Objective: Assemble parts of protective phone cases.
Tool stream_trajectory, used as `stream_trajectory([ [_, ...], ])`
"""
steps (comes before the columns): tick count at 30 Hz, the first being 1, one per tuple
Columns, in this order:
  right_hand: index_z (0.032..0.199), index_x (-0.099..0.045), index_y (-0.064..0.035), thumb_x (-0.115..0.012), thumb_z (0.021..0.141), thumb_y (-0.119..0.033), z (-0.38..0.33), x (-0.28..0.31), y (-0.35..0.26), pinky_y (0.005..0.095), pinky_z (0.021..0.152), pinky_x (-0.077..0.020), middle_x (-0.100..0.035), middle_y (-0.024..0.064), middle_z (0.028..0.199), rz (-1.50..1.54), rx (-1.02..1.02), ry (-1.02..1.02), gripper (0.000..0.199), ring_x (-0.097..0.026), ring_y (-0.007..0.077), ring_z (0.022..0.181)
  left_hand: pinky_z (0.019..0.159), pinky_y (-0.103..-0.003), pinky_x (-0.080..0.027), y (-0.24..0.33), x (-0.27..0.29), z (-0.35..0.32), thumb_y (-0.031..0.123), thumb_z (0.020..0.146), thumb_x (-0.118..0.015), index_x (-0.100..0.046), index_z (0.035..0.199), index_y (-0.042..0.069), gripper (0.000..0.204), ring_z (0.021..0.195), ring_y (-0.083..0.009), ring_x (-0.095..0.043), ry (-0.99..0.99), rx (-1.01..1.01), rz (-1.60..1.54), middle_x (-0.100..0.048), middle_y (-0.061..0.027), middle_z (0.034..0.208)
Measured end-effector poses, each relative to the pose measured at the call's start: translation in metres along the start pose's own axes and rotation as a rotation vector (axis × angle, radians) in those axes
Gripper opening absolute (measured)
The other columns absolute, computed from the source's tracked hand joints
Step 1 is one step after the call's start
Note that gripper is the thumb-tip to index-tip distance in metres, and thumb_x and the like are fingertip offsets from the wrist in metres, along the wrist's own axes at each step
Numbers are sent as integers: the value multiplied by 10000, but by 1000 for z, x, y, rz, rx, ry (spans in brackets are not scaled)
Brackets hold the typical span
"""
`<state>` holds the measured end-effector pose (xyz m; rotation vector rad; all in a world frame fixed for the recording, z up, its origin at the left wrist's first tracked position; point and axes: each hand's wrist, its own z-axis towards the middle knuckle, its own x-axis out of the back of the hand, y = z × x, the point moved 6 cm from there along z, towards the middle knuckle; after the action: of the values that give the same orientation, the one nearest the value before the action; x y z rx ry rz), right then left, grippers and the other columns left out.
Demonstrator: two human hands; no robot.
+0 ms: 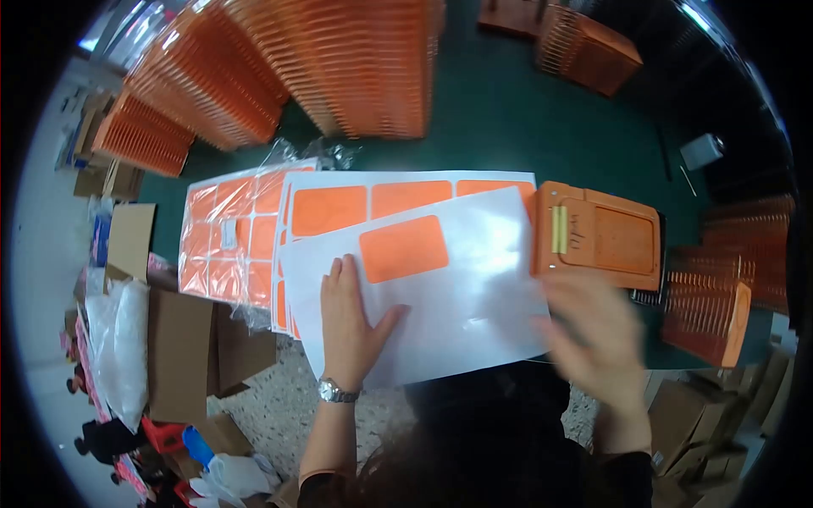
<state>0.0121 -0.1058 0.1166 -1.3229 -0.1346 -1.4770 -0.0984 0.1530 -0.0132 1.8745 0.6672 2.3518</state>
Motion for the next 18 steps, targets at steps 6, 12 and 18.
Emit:
stream_trajectory([
  [6,1123,-607,3,-578,909,-13,74,-175,14,428,945,-505,-644,145,1132,261,64,-184,217,-589,326,1109,1195,-542,-307,-5,6,-6,334,779,-864,-273,1555,-62,1053,1419,-419,-423,15,-17,-114,-455,-270,1504],
  [12,1141,-582,-27,-553,859,34,98,-216,1,425,977,-465,-627,132,1140,218,103,-313,290,-556,316,1126,1194,-511,-321,-16,3,15,171,867,-731,-261,1566,-35,867,1387,-431,-445,10,-55,-183,-465,-245,1510],
  [18,1080,-575,-46,-603,820,12,108,-228,-9,415,899,-467,-592,114,1073,110,188,-325,268,-551,313,1057,1193,-502,-328,-30,-9,10,43,873,-583,-237,1576,-36,788,1369,-443,-454,42,56,-248,-485,-205,1513],
])
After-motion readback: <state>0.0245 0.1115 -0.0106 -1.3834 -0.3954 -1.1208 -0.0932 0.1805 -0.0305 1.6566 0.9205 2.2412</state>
